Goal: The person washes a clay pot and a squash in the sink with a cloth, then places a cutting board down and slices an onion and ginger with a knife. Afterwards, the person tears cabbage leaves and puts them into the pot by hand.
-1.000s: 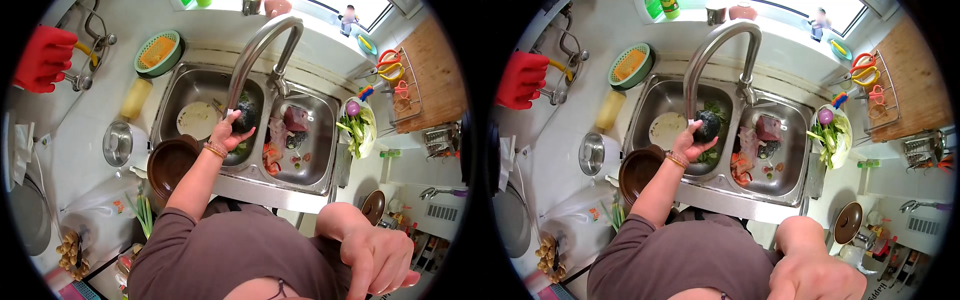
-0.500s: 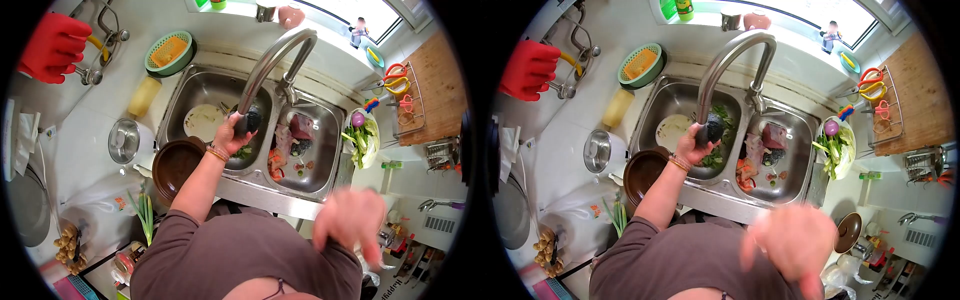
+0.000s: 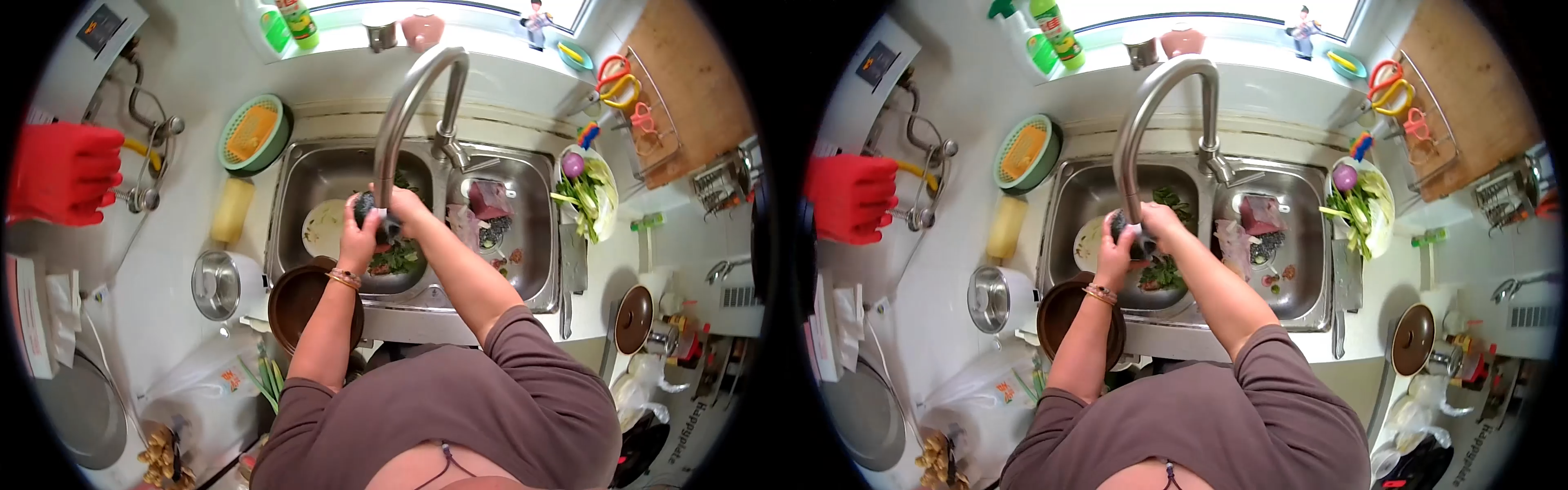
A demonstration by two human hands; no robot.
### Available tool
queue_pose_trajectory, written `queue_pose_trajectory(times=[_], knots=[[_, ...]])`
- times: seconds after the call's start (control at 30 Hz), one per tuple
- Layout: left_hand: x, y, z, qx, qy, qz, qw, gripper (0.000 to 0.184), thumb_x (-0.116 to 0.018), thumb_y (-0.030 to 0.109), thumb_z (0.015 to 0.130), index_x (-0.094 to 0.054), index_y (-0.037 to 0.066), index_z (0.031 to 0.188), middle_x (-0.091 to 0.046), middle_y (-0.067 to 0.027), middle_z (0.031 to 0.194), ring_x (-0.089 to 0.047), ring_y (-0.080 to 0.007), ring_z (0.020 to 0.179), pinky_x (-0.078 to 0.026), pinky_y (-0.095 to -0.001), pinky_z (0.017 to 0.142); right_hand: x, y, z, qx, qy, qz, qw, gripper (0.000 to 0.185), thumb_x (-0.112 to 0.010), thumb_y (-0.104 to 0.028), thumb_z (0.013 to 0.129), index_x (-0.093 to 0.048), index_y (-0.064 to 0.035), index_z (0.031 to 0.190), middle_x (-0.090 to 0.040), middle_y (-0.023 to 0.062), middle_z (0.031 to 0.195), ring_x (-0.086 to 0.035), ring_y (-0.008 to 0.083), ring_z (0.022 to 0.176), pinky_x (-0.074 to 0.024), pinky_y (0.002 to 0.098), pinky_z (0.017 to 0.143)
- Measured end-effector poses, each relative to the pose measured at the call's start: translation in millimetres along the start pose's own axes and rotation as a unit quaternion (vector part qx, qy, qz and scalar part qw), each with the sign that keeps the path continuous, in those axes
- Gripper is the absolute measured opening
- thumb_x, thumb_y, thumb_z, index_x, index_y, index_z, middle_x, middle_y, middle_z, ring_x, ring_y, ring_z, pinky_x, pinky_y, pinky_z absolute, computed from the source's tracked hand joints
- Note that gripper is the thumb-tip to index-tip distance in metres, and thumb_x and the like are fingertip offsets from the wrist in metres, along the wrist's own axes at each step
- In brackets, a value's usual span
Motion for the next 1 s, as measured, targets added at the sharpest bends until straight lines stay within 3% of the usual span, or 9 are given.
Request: queue_pose_trajectory(times=[0.07,0.13,0.27,0.33,0.4,0.53,0.73,0.83,1.0], knots=[[-0.1,-0.5,4.8,0.096,0.043,-0.191,0.976,0.047,-0.048,0.047,0.094,-0.041,0.019,0.131,-0.052,-0.0103,0.121,-0.056,-0.0286,0.106,-0.057,-0.0507,0.073,-11.1,-6.5,-0.7,0.201,0.02,-0.191,0.961,0.027,-0.068,-0.031,0.083,-0.065,-0.006,0.092,-0.066,0.0081,0.088,-0.064,0.0234,0.075,-0.0515,0.0372,0.07],[-6.3,-1.0,13.1,0.28,-0.099,-0.383,0.875,0.044,-0.045,0.051,0.094,-0.052,0.018,0.122,-0.055,-0.0097,0.12,-0.055,-0.0269,0.108,-0.052,-0.0532,0.082,-37.7,-38.3,-66.8,0.476,0.124,-0.385,0.781,0.024,-0.066,-0.026,0.078,-0.065,-0.0049,0.091,-0.064,0.012,0.087,-0.062,0.0332,0.079,-0.0503,0.0411,0.072],[-14.5,-32.6,37.3,0.277,-0.185,-0.45,0.829,0.034,-0.054,0.047,0.088,-0.061,0.019,0.105,-0.063,-0.0033,0.106,-0.06,-0.0231,0.099,-0.051,-0.0446,0.087,-22.9,-38.4,-87.8,0.626,0.047,-0.435,0.646,0.029,-0.065,-0.02,0.075,-0.063,-0.0071,0.101,-0.065,0.0151,0.095,-0.061,0.0365,0.09,-0.05,0.0423,0.081],[-24.5,-18.4,23.0,0.29,-0.104,-0.31,0.899,0.025,-0.054,0.036,0.09,-0.061,0.015,0.102,-0.063,-0.0049,0.102,-0.062,-0.0201,0.093,-0.052,-0.04,0.084,3.5,-26.9,-64.7,0.493,0.104,-0.35,0.79,0.027,-0.059,-0.022,0.08,-0.065,-0.0046,0.099,-0.065,0.0159,0.101,-0.061,0.034,0.094,-0.0484,0.0407,0.084],[-16.3,-49.9,57.5,0.12,-0.063,-0.296,0.946,0.029,-0.052,0.032,0.094,-0.057,0.008,0.11,-0.062,-0.0069,0.104,-0.062,-0.0217,0.093,-0.053,-0.0384,0.081,24.5,-13.6,-37.5,0.35,0.15,-0.238,0.894,0.029,-0.052,-0.024,0.085,-0.068,-0.0022,0.097,-0.066,0.0166,0.106,-0.062,0.0315,0.099,-0.0469,0.0392,0.087],[-17.3,-48.2,61.7,-0.048,-0.012,-0.189,0.981,0.022,-0.051,0.019,0.095,-0.055,0.002,0.109,-0.061,-0.0066,0.101,-0.061,-0.0204,0.091,-0.052,-0.037,0.081,27.4,-0.7,-23.8,0.015,0.114,0.033,0.993,0.038,-0.059,-0.035,0.087,-0.067,-0.0018,0.102,-0.067,0.0187,0.097,-0.063,0.0325,0.093,-0.0488,0.0383,0.081],[-34.7,-33.2,62.2,0.11,-0.149,-0.288,0.939,0.036,-0.047,0.033,0.096,-0.055,0.005,0.118,-0.059,-0.0122,0.117,-0.058,-0.0274,0.107,-0.049,-0.0421,0.089,24.8,-32.3,-62.7,0.435,0.23,-0.317,0.811,0.033,-0.051,-0.024,0.091,-0.063,0.001,0.107,-0.063,0.0203,0.107,-0.058,0.0355,0.102,-0.045,0.0398,0.089],[-56.4,-35.6,34.7,0.278,-0.213,-0.343,0.872,0.058,-0.048,0.058,0.09,-0.05,0.015,0.129,-0.054,-0.0081,0.13,-0.052,-0.0282,0.118,-0.044,-0.0518,0.095,16.5,-40.6,-87.3,0.568,0.229,-0.477,0.63,0.026,-0.052,-0.016,0.089,-0.062,0.0013,0.106,-0.061,0.0148,0.106,-0.054,0.0313,0.102,-0.0417,0.0409,0.092],[-68.2,-24.9,10.9,0.203,-0.213,-0.111,0.949,0.037,-0.067,0.032,0.087,-0.054,0.017,0.119,-0.061,-0.0024,0.11,-0.062,-0.0169,0.095,-0.057,-0.0399,0.073,62.3,-14.6,-78.5,0.454,0.243,-0.26,0.816,0.029,-0.045,-0.016,0.093,-0.06,0.0017,0.111,-0.058,0.0188,0.119,-0.052,0.0338,0.114,-0.0391,0.0393,0.1]])
Point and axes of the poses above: each hand's wrist, its own z-axis towards the middle knuckle, its own x-axis out of the back of the hand, y = z × x, the point moved 5 cm from there along z, towards the middle knuckle
